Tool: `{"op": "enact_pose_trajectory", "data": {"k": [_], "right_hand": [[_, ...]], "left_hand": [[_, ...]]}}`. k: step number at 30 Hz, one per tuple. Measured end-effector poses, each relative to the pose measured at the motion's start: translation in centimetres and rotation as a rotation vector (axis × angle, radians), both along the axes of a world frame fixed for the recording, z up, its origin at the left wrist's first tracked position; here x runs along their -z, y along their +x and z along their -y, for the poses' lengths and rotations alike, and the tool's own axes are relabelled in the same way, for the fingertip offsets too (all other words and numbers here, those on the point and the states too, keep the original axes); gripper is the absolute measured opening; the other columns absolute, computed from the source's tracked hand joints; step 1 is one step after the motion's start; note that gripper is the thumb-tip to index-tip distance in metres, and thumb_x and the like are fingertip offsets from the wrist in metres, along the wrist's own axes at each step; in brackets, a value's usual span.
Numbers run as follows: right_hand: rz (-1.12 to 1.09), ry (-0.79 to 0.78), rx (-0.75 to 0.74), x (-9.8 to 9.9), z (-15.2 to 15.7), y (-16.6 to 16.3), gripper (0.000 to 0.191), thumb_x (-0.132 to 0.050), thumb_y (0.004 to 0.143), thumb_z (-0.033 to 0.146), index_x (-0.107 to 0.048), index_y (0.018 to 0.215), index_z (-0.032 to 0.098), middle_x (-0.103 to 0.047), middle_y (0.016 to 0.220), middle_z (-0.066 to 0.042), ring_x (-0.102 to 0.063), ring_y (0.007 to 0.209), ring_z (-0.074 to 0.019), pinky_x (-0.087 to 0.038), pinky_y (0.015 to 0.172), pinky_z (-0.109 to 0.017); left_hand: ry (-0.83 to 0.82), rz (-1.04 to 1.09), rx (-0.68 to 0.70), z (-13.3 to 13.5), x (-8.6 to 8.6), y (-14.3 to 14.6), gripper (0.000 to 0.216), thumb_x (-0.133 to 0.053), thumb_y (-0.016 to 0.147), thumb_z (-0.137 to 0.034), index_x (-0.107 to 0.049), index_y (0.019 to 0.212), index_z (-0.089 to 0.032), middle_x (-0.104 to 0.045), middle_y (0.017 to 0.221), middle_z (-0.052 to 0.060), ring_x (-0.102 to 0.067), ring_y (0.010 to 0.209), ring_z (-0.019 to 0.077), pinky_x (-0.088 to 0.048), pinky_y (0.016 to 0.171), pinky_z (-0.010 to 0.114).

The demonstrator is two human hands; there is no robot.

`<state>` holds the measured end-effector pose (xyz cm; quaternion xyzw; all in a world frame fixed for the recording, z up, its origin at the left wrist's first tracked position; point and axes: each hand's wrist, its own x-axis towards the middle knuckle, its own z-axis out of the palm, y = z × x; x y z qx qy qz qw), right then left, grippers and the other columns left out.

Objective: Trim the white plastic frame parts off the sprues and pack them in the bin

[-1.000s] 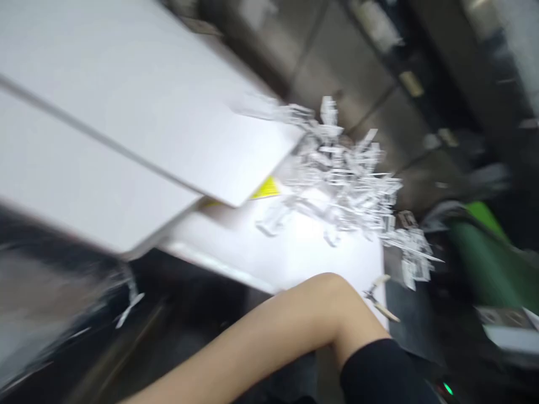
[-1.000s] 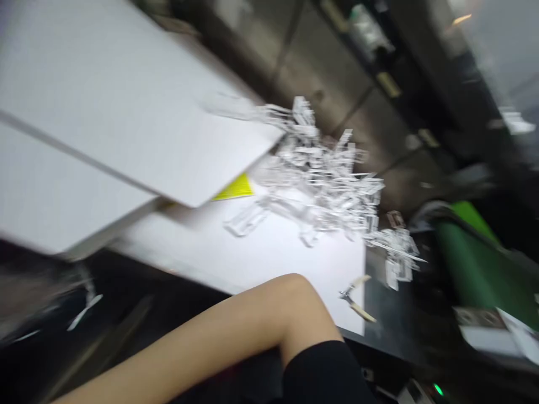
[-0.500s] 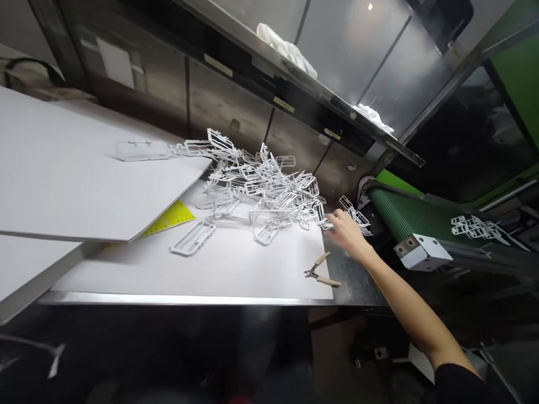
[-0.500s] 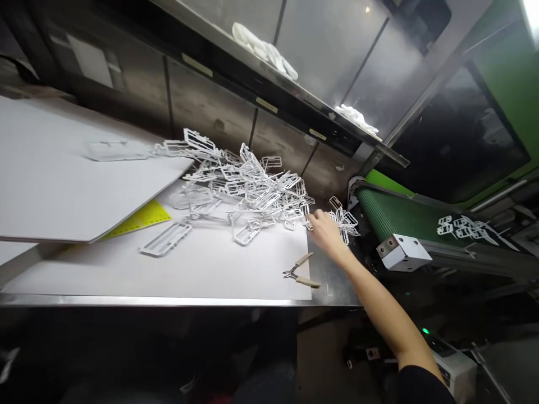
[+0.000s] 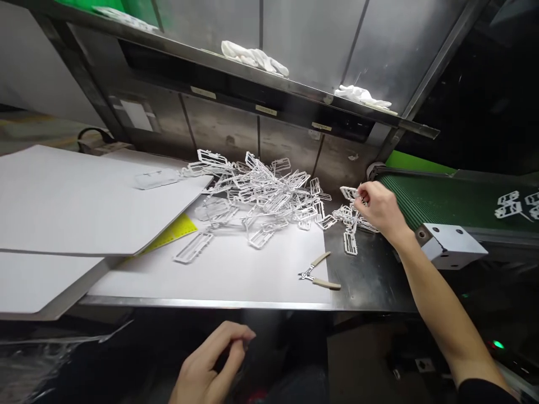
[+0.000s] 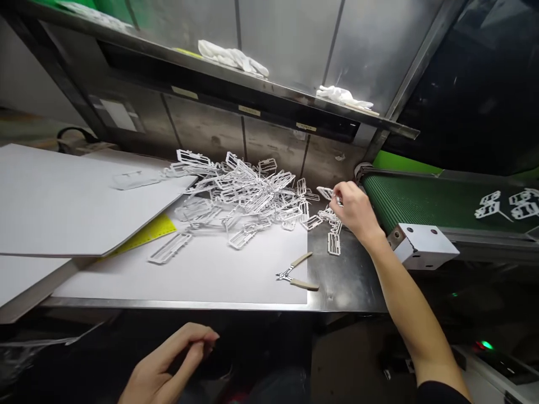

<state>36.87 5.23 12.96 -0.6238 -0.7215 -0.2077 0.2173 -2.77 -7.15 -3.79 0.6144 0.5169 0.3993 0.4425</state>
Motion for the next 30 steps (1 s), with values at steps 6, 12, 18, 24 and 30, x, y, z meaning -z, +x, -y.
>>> {"op": "enact_pose_trajectory", "data": {"k": [6, 12, 18, 24, 30], "right_hand": [[-0.664, 0.348, -0.352, 1.2, 6.0, -3.8, 0.011, -0.074, 0.096, 0.021, -0.067, 0.104, 0.022, -0.072, 0.101, -0.004, -0.073, 0.09, -0.0201, -0.062, 0.082, -0.036], [-1.335, 0.057, -0.537, 10.1, 11.4, -10.3, 0.011, -0.073, 0.098, 0.019, -0.064, 0.101, 0.024, -0.074, 0.098, -0.001, -0.071, 0.08, -0.0145, -0.061, 0.072, -0.027], [-1.495, -0.093, -0.512, 13.6, 13.5, -12.9, 0.02, -0.075, 0.097, 0.036, -0.058, 0.097, 0.025, -0.074, 0.094, -0.001, -0.066, 0.066, -0.0132, -0.06, 0.064, -0.027], [-1.592, -0.17, -0.358, 14.4, 13.8, -12.7, 0.028, -0.081, 0.091, 0.041, -0.058, 0.093, 0.025, -0.071, 0.09, -0.001, -0.065, 0.064, -0.0123, -0.058, 0.06, -0.023], [-1.718, -0.25, -0.166, 16.4, 12.9, -11.1, 0.03, -0.089, 0.083, 0.037, -0.07, 0.101, 0.024, -0.077, 0.104, -0.006, -0.074, 0.076, -0.0151, -0.064, 0.067, -0.022]], "left_hand": [[-0.211, 0.287, -0.052, -1.9, -0.5, 1.9, 0.057, -0.074, 0.088, -0.063, -0.069, 0.134, -0.029, -0.076, 0.117, 0.006, -0.076, 0.09, 0.0206, -0.066, 0.086, 0.031], [-0.347, 0.637, -0.09, -4.1, -0.9, 2.1, 0.081, -0.077, 0.084, -0.069, -0.058, 0.15, -0.026, -0.062, 0.151, 0.014, -0.075, 0.115, 0.0272, -0.064, 0.103, 0.04], [-0.536, 0.703, -0.19, -3.9, -0.4, -0.1, 0.062, -0.096, 0.06, -0.064, -0.083, 0.097, -0.016, -0.079, 0.113, 0.011, -0.078, 0.091, 0.0197, -0.067, 0.085, 0.025], [-0.607, 0.761, -0.133, -3.5, -1.7, -1.3, 0.071, -0.093, 0.056, -0.073, -0.08, 0.095, -0.015, -0.078, 0.081, 0.008, -0.076, 0.072, 0.017, -0.065, 0.07, 0.021], [-0.644, 0.723, -0.015, -4.3, -3.1, -2.4, 0.05, -0.097, 0.066, -0.052, -0.076, 0.095, -0.017, -0.078, 0.084, 0.006, -0.075, 0.071, 0.0155, -0.061, 0.065, 0.02]]}}
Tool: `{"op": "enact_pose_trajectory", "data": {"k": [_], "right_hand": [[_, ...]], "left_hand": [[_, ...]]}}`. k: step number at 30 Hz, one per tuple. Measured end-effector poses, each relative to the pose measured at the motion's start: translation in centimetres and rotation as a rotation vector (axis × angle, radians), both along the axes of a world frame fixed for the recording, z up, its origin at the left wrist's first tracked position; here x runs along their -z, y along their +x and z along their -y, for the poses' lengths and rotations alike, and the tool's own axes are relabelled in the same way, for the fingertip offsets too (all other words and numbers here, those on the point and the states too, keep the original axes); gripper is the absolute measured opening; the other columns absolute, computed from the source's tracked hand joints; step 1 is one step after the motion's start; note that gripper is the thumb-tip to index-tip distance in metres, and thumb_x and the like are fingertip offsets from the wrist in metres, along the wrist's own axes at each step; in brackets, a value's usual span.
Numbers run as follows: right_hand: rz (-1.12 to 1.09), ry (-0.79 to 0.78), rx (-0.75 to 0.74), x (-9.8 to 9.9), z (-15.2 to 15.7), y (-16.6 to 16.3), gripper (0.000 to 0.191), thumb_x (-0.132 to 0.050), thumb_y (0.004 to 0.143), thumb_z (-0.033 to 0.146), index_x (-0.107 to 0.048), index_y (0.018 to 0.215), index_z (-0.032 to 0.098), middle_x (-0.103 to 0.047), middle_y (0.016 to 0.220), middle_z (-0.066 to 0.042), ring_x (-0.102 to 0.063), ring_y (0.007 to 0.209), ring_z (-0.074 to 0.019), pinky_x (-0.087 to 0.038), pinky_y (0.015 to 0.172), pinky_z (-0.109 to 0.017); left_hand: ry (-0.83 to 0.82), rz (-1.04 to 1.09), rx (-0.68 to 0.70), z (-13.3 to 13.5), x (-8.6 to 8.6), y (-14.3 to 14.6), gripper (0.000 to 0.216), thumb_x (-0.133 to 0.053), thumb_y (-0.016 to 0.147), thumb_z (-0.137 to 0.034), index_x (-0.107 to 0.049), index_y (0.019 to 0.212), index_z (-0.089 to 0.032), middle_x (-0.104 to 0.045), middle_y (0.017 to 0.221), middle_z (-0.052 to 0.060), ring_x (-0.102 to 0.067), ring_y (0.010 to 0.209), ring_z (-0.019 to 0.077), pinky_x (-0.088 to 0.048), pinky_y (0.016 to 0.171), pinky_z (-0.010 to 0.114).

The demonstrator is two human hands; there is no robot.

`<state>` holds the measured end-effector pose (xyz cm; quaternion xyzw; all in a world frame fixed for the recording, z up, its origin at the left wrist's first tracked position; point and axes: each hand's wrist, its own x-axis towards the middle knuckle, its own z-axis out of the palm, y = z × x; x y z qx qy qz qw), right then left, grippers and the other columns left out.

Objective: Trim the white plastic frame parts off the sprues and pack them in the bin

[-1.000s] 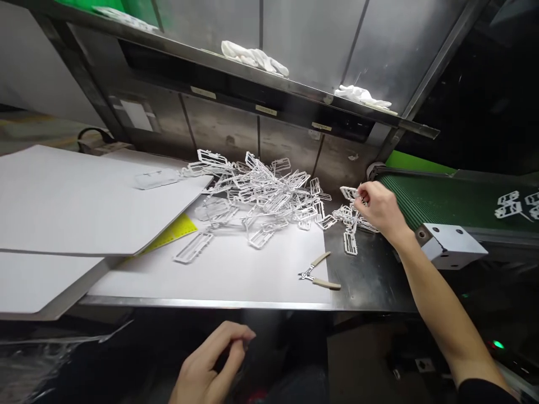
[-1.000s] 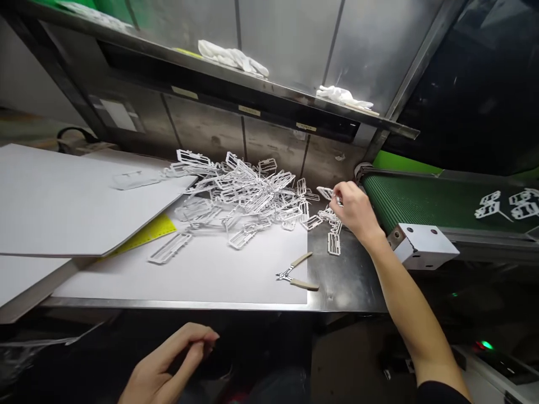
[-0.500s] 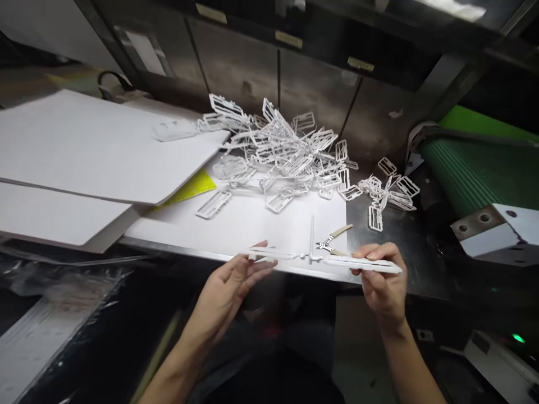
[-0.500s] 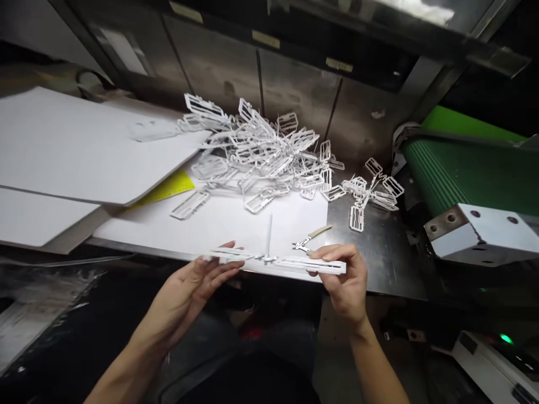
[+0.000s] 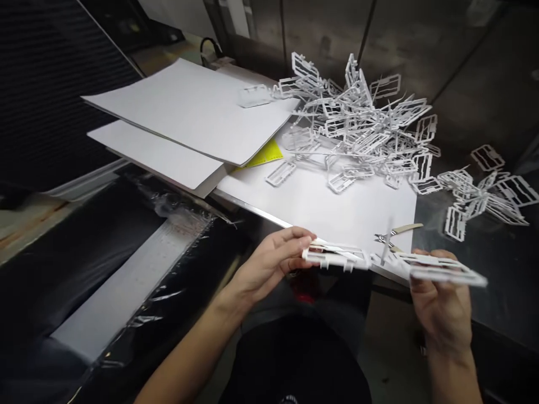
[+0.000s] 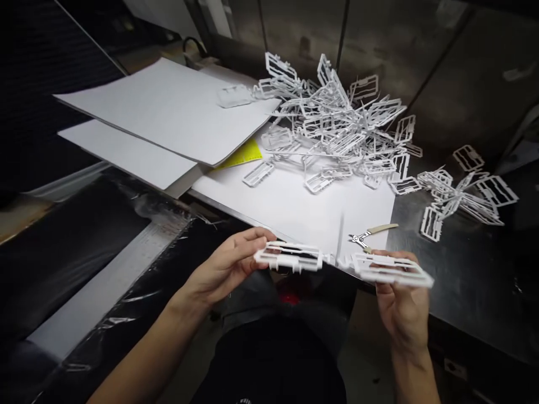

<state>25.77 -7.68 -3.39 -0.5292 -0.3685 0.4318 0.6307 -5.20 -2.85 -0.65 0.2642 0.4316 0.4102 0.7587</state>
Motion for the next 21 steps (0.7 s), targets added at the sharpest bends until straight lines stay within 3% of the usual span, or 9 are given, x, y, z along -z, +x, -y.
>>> {"op": "enact_pose_trajectory", "data": {"k": [3, 5, 7, 9, 11, 14, 18, 21], "right_hand": [[0.047, -0.091, -0.058, 0.3, 0.3, 1.0, 0.04, -0.09, 0.082, 0.031, -0.075, 0.118, 0.024, -0.078, 0.119, -0.011, -0.079, 0.087, -0.0205, -0.067, 0.071, -0.025], [0.082, -0.116, -0.101, 0.4, 0.8, 1.6, 0.046, -0.092, 0.08, 0.028, -0.077, 0.123, 0.025, -0.079, 0.116, -0.011, -0.081, 0.087, -0.0233, -0.068, 0.069, -0.026], [0.094, -0.091, -0.119, 0.5, 1.3, 2.0, 0.048, -0.093, 0.079, 0.029, -0.078, 0.124, 0.027, -0.081, 0.11, -0.01, -0.081, 0.087, -0.0265, -0.069, 0.068, -0.029], [0.112, -0.038, -0.084, 0.6, 1.5, 2.0, 0.037, -0.093, 0.08, 0.032, -0.08, 0.115, 0.027, -0.081, 0.106, -0.009, -0.082, 0.083, -0.0265, -0.07, 0.068, -0.031], [0.165, 0.012, 0.0, 0.9, 1.6, 1.7, 0.022, -0.092, 0.084, 0.033, -0.082, 0.102, 0.024, -0.082, 0.1, -0.007, -0.081, 0.077, -0.0235, -0.07, 0.068, -0.03], [0.27, 0.067, 0.096, 1.0, 1.6, 1.0, 0.015, -0.09, 0.087, 0.033, -0.083, 0.094, 0.021, -0.082, 0.093, -0.007, -0.079, 0.071, -0.0208, -0.069, 0.067, -0.028], [0.337, 0.179, 0.05, 0.5, 1.6, 0.6, 0.01, -0.088, 0.09, 0.029, -0.083, 0.094, 0.02, -0.082, 0.094, -0.008, -0.078, 0.068, -0.0204, -0.068, 0.064, -0.029], [0.412, 0.259, -0.02, -0.1, 1.4, 0.9, 0.006, -0.084, 0.093, 0.027, -0.083, 0.096, 0.022, -0.082, 0.097, -0.008, -0.08, 0.079, -0.0236, -0.068, 0.065, -0.032]], "left_hand": [[0.213, -0.176, -0.094, 0.0, -0.6, -0.8, 0.042, -0.093, 0.075, -0.038, -0.076, 0.108, -0.019, -0.08, 0.086, 0.004, -0.078, 0.078, 0.0168, -0.064, 0.076, 0.023], [0.373, -0.326, -0.19, 0.2, -0.8, -1.2, 0.034, -0.09, 0.08, -0.036, -0.078, 0.106, -0.019, -0.081, 0.088, 0.004, -0.079, 0.084, 0.0174, -0.065, 0.081, 0.023], [0.497, -0.456, -0.288, 0.5, -0.8, -1.4, 0.026, -0.087, 0.083, -0.035, -0.079, 0.101, -0.019, -0.082, 0.093, 0.004, -0.08, 0.088, 0.0174, -0.066, 0.086, 0.025], [0.585, -0.545, -0.332, 0.8, -0.7, -1.6, 0.02, -0.086, 0.084, -0.033, -0.081, 0.099, -0.02, -0.083, 0.096, 0.004, -0.08, 0.09, 0.0181, -0.067, 0.089, 0.027], [0.664, -0.602, -0.33, 1.0, -0.5, -1.7, 0.015, -0.084, 0.086, -0.031, -0.082, 0.098, -0.021, -0.083, 0.095, 0.003, -0.081, 0.09, 0.0189, -0.068, 0.09, 0.028], [0.772, -0.641, -0.302, 1.3, -0.3, -2.0, 0.008, -0.083, 0.088, -0.026, -0.083, 0.096, -0.024, -0.083, 0.094, 0.001, -0.081, 0.09, 0.0192, -0.068, 0.09, 0.029], [0.822, -0.696, -0.296, 1.9, 0.0, -2.6, 0.011, -0.08, 0.09, -0.022, -0.084, 0.098, -0.028, -0.083, 0.099, -0.002, -0.081, 0.093, 0.0174, -0.067, 0.094, 0.029], [0.818, -0.697, -0.258, 1.9, 0.3, -3.2, 0.012, -0.079, 0.09, -0.022, -0.083, 0.099, -0.03, -0.083, 0.103, -0.002, -0.08, 0.098, 0.0164, -0.065, 0.098, 0.027]]}}
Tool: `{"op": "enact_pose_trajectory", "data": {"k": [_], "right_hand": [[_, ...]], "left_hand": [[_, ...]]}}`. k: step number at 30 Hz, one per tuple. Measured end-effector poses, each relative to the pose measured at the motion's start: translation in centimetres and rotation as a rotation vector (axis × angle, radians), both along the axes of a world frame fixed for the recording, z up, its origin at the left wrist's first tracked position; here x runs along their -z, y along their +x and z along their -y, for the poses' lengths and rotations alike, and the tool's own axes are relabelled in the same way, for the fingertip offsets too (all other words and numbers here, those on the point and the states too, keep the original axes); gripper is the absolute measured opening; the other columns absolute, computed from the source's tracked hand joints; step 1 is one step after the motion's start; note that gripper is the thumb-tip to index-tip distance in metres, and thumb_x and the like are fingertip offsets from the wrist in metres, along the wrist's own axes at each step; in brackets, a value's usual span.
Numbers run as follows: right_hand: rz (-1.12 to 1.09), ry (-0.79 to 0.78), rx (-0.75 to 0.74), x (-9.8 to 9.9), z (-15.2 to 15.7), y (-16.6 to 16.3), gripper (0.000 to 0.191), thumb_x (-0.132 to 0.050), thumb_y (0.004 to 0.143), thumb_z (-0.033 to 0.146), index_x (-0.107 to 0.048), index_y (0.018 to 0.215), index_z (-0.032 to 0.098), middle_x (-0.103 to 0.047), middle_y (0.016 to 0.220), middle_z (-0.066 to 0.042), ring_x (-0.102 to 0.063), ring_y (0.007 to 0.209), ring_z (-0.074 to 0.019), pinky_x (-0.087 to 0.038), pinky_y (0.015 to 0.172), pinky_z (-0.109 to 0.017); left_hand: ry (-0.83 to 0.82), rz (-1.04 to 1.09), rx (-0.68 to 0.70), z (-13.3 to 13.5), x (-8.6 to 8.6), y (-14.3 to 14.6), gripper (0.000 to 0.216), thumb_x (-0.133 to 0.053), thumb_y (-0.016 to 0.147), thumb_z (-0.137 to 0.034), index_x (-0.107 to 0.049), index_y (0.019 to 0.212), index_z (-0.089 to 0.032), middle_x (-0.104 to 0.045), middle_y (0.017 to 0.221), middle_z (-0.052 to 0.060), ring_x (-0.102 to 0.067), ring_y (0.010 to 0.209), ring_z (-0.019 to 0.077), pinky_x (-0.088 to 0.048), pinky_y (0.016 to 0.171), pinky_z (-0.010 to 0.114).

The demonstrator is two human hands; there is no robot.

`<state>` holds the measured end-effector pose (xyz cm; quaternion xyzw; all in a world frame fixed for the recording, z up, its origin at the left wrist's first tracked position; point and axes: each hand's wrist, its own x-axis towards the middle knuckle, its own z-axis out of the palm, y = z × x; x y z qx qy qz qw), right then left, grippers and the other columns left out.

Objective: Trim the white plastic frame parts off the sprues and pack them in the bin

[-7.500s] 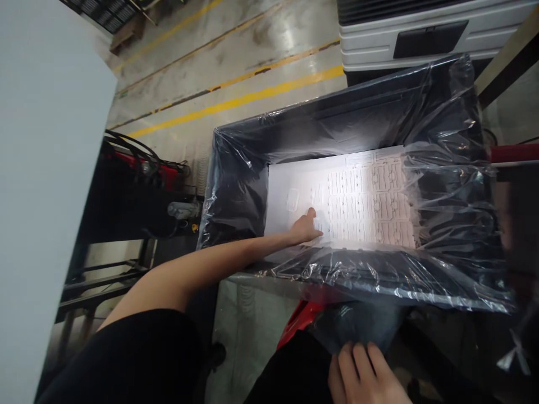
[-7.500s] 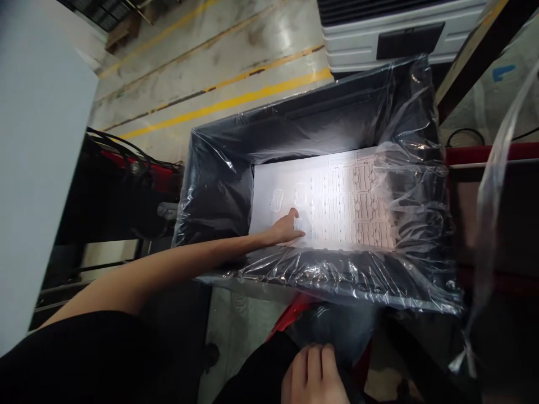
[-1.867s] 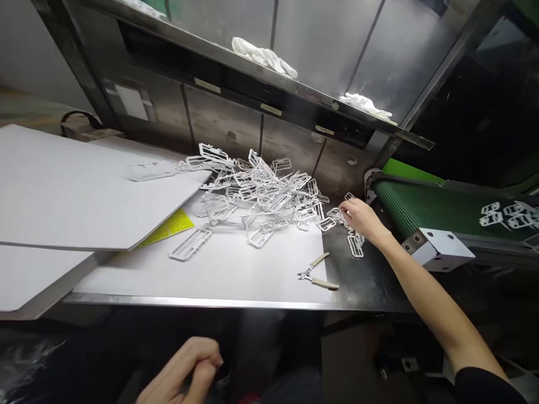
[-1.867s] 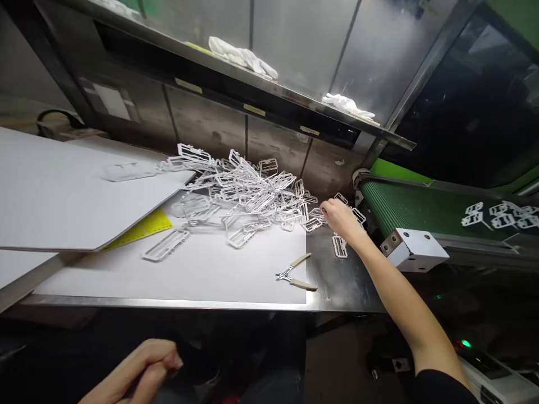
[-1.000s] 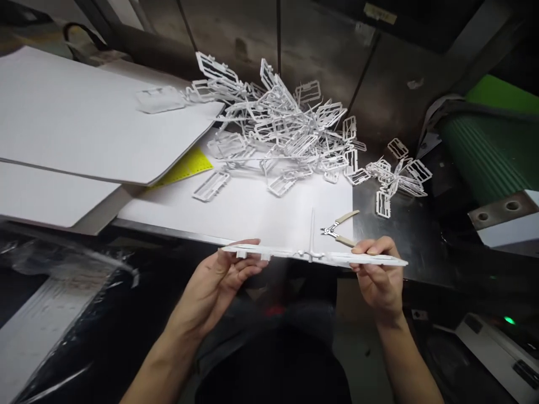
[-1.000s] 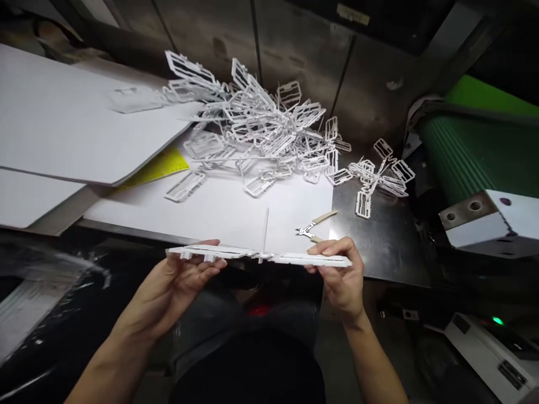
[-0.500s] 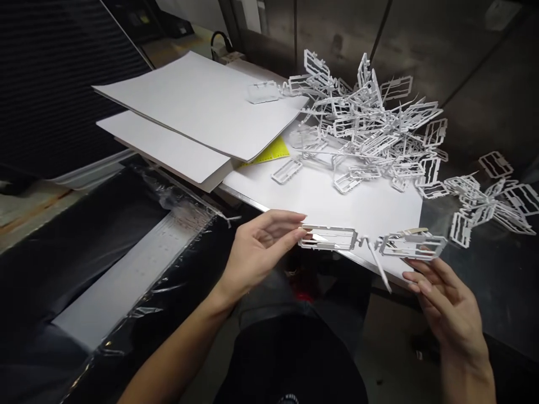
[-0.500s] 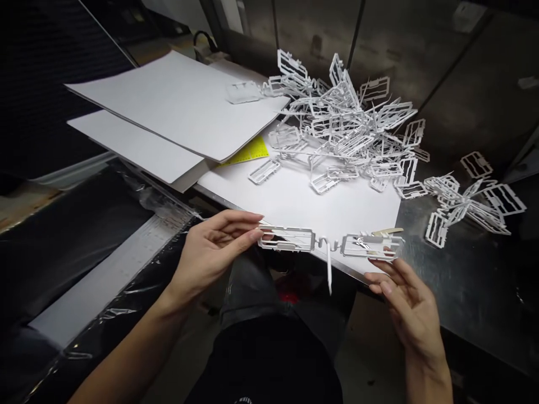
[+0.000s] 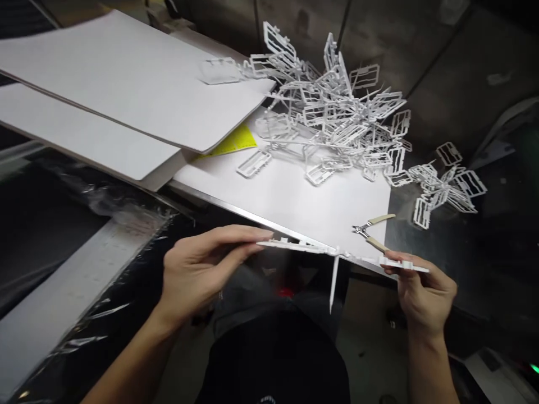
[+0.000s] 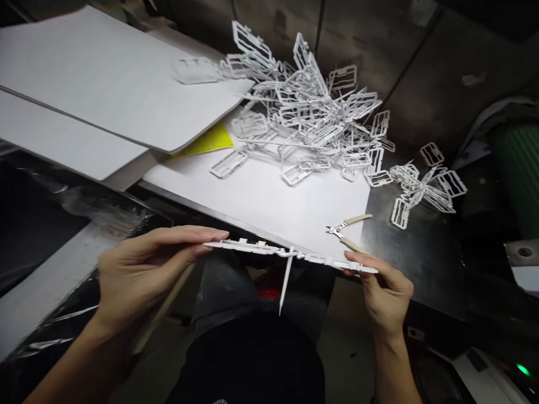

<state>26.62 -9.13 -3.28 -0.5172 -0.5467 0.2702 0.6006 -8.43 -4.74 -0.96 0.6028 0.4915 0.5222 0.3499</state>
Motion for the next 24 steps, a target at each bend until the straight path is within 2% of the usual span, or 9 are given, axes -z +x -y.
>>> {"op": "enact_pose_trajectory", "data": {"k": [3, 7, 12, 15, 17, 19, 21, 22, 24], "right_hand": [[0.084, 0.063, -0.077, -0.6, -0.4, 0.7, 0.001, -0.082, 0.095, 0.026, -0.083, 0.095, 0.025, -0.082, 0.101, -0.007, -0.081, 0.092, -0.026, -0.07, 0.075, -0.036], [0.156, 0.135, -0.25, -1.5, -1.2, 1.6, 0.008, -0.083, 0.093, 0.029, -0.083, 0.101, 0.026, -0.081, 0.111, -0.008, -0.081, 0.09, -0.0263, -0.07, 0.077, -0.038], [0.272, 0.206, -0.375, -2.8, -2.4, 1.9, 0.014, -0.079, 0.096, 0.028, -0.082, 0.11, 0.029, -0.08, 0.12, -0.005, -0.079, 0.1, -0.0267, -0.068, 0.084, -0.038], [0.376, 0.107, -0.382, -3.4, -4.1, 2.6, 0.042, -0.076, 0.098, 0.027, -0.07, 0.139, 0.036, -0.069, 0.143, -0.005, -0.074, 0.119, -0.0288, -0.065, 0.097, -0.042], [0.607, -0.092, -0.392, -3.5, -5.9, 3.9, 0.077, -0.082, 0.094, 0.04, -0.046, 0.162, 0.036, -0.05, 0.163, -0.009, -0.056, 0.143, -0.0361, -0.054, 0.115, -0.053], [0.935, -0.298, -0.413, -3.3, -7.7, 5.5, 0.099, -0.086, 0.085, 0.058, -0.038, 0.167, 0.029, -0.038, 0.17, -0.014, -0.035, 0.156, -0.0449, -0.037, 0.124, -0.067], [1.215, -0.386, -0.449, -3.2, -9.0, 6.7, 0.089, -0.083, 0.085, 0.063, -0.05, 0.159, 0.025, -0.047, 0.163, -0.017, -0.039, 0.152, -0.0484, -0.028, 0.125, -0.074], [1.302, -0.388, -0.471, -3.2, -9.3, 7.0, 0.078, -0.078, 0.089, 0.062, -0.056, 0.153, 0.024, -0.056, 0.154, -0.017, -0.05, 0.144, -0.0469, -0.032, 0.123, -0.073], [1.408, -0.336, -0.493, -3.4, -9.3, 6.8, 0.057, -0.067, 0.098, 0.055, -0.063, 0.143, 0.022, -0.066, 0.132, -0.018, -0.067, 0.114, -0.0391, -0.05, 0.108, -0.064]], "left_hand": [[-0.125, -0.033, 0.213, -0.6, -0.2, -0.7, 0.024, -0.087, 0.084, -0.034, -0.082, 0.106, -0.029, -0.08, 0.119, 0.001, -0.078, 0.112, 0.0206, -0.064, 0.1, 0.026], [-0.292, -0.249, 0.499, -1.4, -1.2, -1.1, 0.057, -0.092, 0.075, -0.045, -0.077, 0.128, -0.03, -0.08, 0.122, 0.002, -0.079, 0.105, 0.0228, -0.067, 0.088, 0.025], [-0.286, -0.384, 0.628, -1.6, -2.3, -0.9, 0.057, -0.087, 0.079, -0.045, -0.075, 0.132, -0.028, -0.08, 0.119, 0.002, -0.079, 0.099, 0.0205, -0.066, 0.085, 0.023], [-0.18, -0.394, 0.531, -1.4, -2.2, -0.9, 0.044, -0.086, 0.082, -0.045, -0.079, 0.122, -0.027, -0.082, 0.11, 0.0, -0.08, 0.09, 0.0185, -0.065, 0.077, 0.021], [-0.039, -0.42, 0.382, -1.2, -1.7, -1.0, 0.045, -0.085, 0.083, -0.047, -0.078, 0.122, -0.026, -0.082, 0.11, 0.0, -0.081, 0.091, 0.0182, -0.066, 0.081, 0.021], [0.099, -0.467, 0.239, -1.1, -1.2, -1.0, 0.047, -0.084, 0.085, -0.047, -0.076, 0.125, -0.024, -0.081, 0.115, 0.001, -0.08, 0.095, 0.0177, -0.065, 0.09, 0.023], [0.203, -0.511, 0.144, -1.0, -0.7, -0.7, 0.048, -0.084, 0.087, -0.043, -0.073, 0.128, -0.021, -0.08, 0.12, 0.003, -0.079, 0.101, 0.0174, -0.063, 0.098, 0.024], [0.241, -0.526, 0.115, -1.0, -0.6, -0.5, 0.047, -0.084, 0.088, -0.039, -0.072, 0.129, -0.021, -0.079, 0.121, 0.003, -0.078, 0.103, 0.017, -0.062, 0.101, 0.024], [0.295, -0.539, 0.064, -1.1, -0.5, 0.0, 0.045, -0.084, 0.088, -0.033, -0.07, 0.129, -0.02, -0.079, 0.121, 0.003, -0.077, 0.106, 0.0161, -0.061, 0.104, 0.024]]}}
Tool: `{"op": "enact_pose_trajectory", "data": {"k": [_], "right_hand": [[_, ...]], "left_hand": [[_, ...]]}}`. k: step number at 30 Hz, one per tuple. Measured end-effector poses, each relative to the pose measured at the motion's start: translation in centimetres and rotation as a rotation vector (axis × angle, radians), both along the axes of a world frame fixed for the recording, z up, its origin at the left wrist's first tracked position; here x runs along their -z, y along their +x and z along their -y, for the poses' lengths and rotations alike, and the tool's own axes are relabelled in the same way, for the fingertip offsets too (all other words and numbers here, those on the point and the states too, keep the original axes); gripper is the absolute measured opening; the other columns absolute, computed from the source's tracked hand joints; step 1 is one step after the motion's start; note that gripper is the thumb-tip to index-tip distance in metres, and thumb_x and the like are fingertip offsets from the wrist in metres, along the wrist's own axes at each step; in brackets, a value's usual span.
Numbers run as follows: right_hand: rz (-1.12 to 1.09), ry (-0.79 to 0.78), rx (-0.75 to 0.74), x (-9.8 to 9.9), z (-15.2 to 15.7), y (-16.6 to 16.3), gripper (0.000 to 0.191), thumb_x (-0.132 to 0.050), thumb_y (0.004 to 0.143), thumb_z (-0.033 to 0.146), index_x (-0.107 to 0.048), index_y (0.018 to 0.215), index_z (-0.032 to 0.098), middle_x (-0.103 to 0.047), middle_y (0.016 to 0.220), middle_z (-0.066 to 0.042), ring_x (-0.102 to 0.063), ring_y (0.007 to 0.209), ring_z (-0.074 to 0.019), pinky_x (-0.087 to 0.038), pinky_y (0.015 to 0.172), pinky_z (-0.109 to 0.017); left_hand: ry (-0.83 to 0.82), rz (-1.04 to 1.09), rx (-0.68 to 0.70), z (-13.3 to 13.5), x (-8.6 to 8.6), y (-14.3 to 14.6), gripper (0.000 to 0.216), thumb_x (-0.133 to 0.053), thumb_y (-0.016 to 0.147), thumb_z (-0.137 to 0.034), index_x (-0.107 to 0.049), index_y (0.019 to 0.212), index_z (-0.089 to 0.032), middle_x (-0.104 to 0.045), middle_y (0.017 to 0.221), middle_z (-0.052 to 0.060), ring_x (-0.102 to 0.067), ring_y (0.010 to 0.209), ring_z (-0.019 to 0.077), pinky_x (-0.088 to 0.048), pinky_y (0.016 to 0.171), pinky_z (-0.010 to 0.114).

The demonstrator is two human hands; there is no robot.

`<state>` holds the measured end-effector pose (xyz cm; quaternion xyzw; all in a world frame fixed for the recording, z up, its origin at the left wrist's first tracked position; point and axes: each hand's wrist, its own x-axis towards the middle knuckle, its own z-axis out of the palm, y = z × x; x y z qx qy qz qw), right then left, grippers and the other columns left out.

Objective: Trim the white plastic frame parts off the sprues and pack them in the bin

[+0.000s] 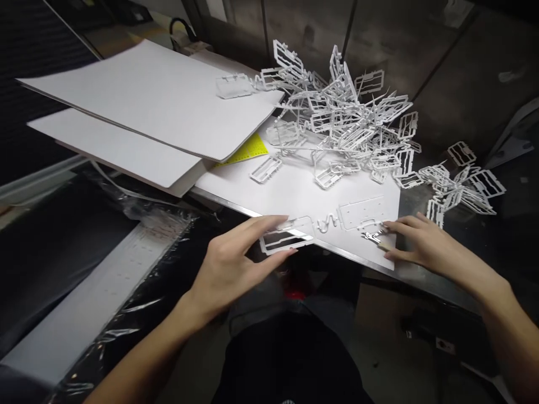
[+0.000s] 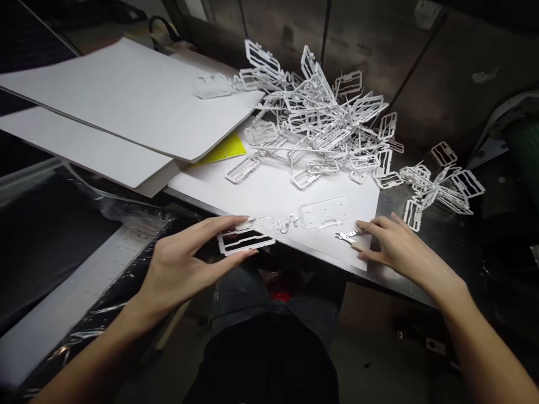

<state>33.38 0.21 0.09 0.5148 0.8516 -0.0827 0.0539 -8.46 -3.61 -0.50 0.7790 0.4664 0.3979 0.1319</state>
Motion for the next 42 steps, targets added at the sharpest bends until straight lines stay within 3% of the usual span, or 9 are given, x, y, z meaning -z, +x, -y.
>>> {"op": "enact_pose_trajectory", "data": {"k": [3, 5, 9, 14, 22, 29, 37, 42], "right_hand": [[0.012, 0.091, -0.044, -0.8, 1.5, -2.2, 0.042, -0.059, 0.098, 0.046, -0.067, 0.127, 0.017, -0.065, 0.114, -0.02, -0.065, 0.089, -0.0346, -0.056, 0.078, -0.05], [-0.095, 0.079, -0.015, -1.5, 3.0, -4.4, 0.032, -0.056, 0.096, 0.039, -0.064, 0.12, 0.018, -0.064, 0.111, -0.017, -0.064, 0.089, -0.0323, -0.054, 0.076, -0.045], [-0.36, -0.174, 0.174, -3.1, 5.1, -8.8, 0.017, -0.05, 0.096, 0.029, -0.057, 0.111, 0.024, -0.067, 0.093, -0.004, -0.063, 0.075, -0.0205, -0.047, 0.067, -0.033], [-0.526, -0.4, 0.304, -3.9, 5.4, -11.4, 0.021, -0.05, 0.101, 0.042, -0.062, 0.109, 0.027, -0.068, 0.084, 0.002, -0.062, 0.072, -0.0186, -0.043, 0.067, -0.031], [-0.659, -0.402, 0.347, -3.1, 5.4, -11.6, 0.027, -0.055, 0.1, 0.049, -0.07, 0.109, 0.028, -0.072, 0.086, 0.002, -0.064, 0.074, -0.0197, -0.045, 0.066, -0.03], [-0.728, -0.4, 0.4, -2.8, 5.5, -11.8, 0.032, -0.058, 0.097, 0.05, -0.075, 0.11, 0.027, -0.077, 0.095, -0.002, -0.073, 0.09, -0.0262, -0.05, 0.066, -0.031], [-0.777, -0.388, 0.435, -2.4, 5.8, -11.8, 0.032, -0.06, 0.096, 0.051, -0.077, 0.108, 0.027, -0.077, 0.093, 0.0, -0.071, 0.082, -0.0217, -0.052, 0.074, -0.032], [-0.765, -0.348, 0.432, -2.1, 5.9, -11.4, 0.031, -0.06, 0.097, 0.051, -0.076, 0.101, 0.025, -0.073, 0.082, 0.0, -0.065, 0.073, -0.0197, -0.047, 0.07, -0.031]], "left_hand": [[0.066, 0.013, -0.053, -0.2, -0.1, 0.9, 0.045, -0.085, 0.087, -0.028, -0.069, 0.129, -0.018, -0.078, 0.12, 0.004, -0.077, 0.107, 0.0154, -0.061, 0.105, 0.024], [0.103, 0.017, -0.064, -0.4, -0.2, 1.4, 0.046, -0.086, 0.086, -0.025, -0.069, 0.128, -0.017, -0.078, 0.12, 0.005, -0.076, 0.108, 0.0157, -0.061, 0.105, 0.024], [0.15, 0.024, -0.026, -0.5, -0.3, 2.4, 0.047, -0.086, 0.086, -0.022, -0.068, 0.129, -0.016, -0.078, 0.121, 0.005, -0.076, 0.109, 0.0162, -0.061, 0.106, 0.025], [0.152, 0.032, 0.002, -0.5, -0.2, 3.1, 0.048, -0.085, 0.086, -0.021, -0.068, 0.131, -0.017, -0.077, 0.123, 0.005, -0.076, 0.111, 0.0164, -0.06, 0.107, 0.025], [0.102, 0.029, -0.001, -0.1, -0.4, 3.4, 0.049, -0.084, 0.087, -0.022, -0.066, 0.133, -0.021, -0.077, 0.125, 0.004, -0.076, 0.111, 0.0174, -0.062, 0.105, 0.028], [0.109, 0.01, 0.045, 0.0, -0.5, 3.6, 0.051, -0.084, 0.088, -0.021, -0.065, 0.135, -0.021, -0.077, 0.125, 0.005, -0.075, 0.113, 0.0176, -0.061, 0.106, 0.029], [0.105, -0.01, 0.095, 0.2, -0.3, 4.1, 0.054, -0.084, 0.087, -0.02, -0.063, 0.136, -0.019, -0.076, 0.126, 0.006, -0.073, 0.115, 0.0164, -0.059, 0.109, 0.028], [0.109, -0.013, 0.098, 0.2, -0.2, 4.6, 0.05, -0.082, 0.09, -0.023, -0.063, 0.136, -0.021, -0.077, 0.125, 0.005, -0.074, 0.113, 0.0174, -0.062, 0.106, 0.03]]}}
